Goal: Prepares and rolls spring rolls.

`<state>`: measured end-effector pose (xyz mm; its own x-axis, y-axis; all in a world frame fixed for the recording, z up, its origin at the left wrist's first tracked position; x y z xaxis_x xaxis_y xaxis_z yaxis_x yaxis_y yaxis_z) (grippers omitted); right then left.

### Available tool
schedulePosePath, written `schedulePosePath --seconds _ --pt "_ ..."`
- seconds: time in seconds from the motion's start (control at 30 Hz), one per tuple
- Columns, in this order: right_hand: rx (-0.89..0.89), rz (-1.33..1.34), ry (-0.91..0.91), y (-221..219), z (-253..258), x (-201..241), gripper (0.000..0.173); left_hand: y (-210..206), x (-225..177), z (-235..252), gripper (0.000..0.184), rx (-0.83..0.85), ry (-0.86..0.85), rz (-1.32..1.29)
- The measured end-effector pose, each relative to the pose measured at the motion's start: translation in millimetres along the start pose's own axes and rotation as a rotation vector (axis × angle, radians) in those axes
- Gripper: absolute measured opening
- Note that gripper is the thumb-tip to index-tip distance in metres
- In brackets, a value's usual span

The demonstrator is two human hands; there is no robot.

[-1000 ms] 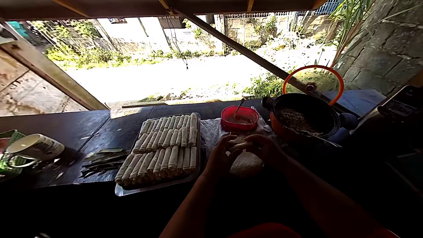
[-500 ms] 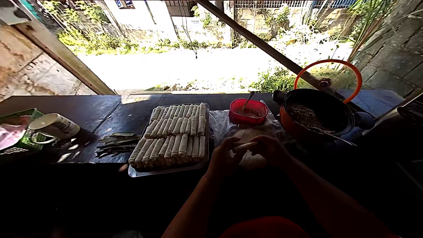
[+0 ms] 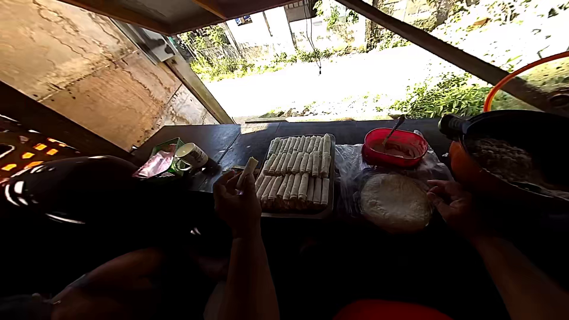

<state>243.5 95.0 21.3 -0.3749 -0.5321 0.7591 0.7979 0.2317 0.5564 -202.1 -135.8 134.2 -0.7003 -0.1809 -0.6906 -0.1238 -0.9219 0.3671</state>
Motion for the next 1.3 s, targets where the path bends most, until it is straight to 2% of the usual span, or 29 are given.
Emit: schedulePosePath --seconds 0.07,0.17,0.3,0.53,0.7,0.87,0.97,1.03,1.1,1.2,1.3 --pt "0.004 -0.004 -0.005 0 -2 -2 0.039 -8 -12 -12 0.045 0.09 -0.028 0.053" --pt "0.014 -0.028 -0.018 0 -4 -4 0.039 -44 -23 -53 0.032 0.225 -0.251 0.219" --pt "0.018 -0.066 -0.022 -1 -6 -2 0.038 -83 -21 -86 0.02 0.184 -0.411 0.427" --pt "0.013 -0.061 0.008 -5 -6 -10 0.039 -92 -24 -86 0.016 0.187 -0.343 0.632" --pt "0.02 -0.073 -0.002 -4 -6 -8 0.039 -92 -27 -81 0.024 0.252 -0.291 0.663" --pt "0.024 -0.083 0.012 -5 -6 -8 0.038 -94 -32 -76 0.019 0.275 -0.242 0.675" --pt "0.017 -0.075 0.009 -5 -6 -8 0.038 -91 -31 -77 0.024 0.287 -0.23 0.658" --pt "0.015 -0.079 0.008 -4 -8 -10 0.039 -85 -41 -85 0.033 0.315 -0.27 0.591" --pt "0.015 -0.083 0.008 -4 -8 -10 0.039 -78 -67 -102 0.032 0.383 -0.349 0.415" --pt "0.017 -0.097 0.007 -3 -10 -8 0.04 -60 -129 -137 0.02 0.695 -0.475 -0.092" --pt "0.023 -0.111 -0.001 -1 -9 -5 0.04 -29 -203 -152 0.016 0.985 -0.644 -0.559"
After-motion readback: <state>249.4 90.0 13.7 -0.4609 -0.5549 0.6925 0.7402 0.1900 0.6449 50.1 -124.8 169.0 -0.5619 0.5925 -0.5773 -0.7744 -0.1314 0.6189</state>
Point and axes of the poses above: each hand's wrist, its own z-axis towards the middle knuckle, its own y-axis out of the back of the hand, x = y × z, the point moved 1 cm from there along z, towards the middle knuckle, and after that the axes turned 4 degrees about x, right-handed, at the moved point
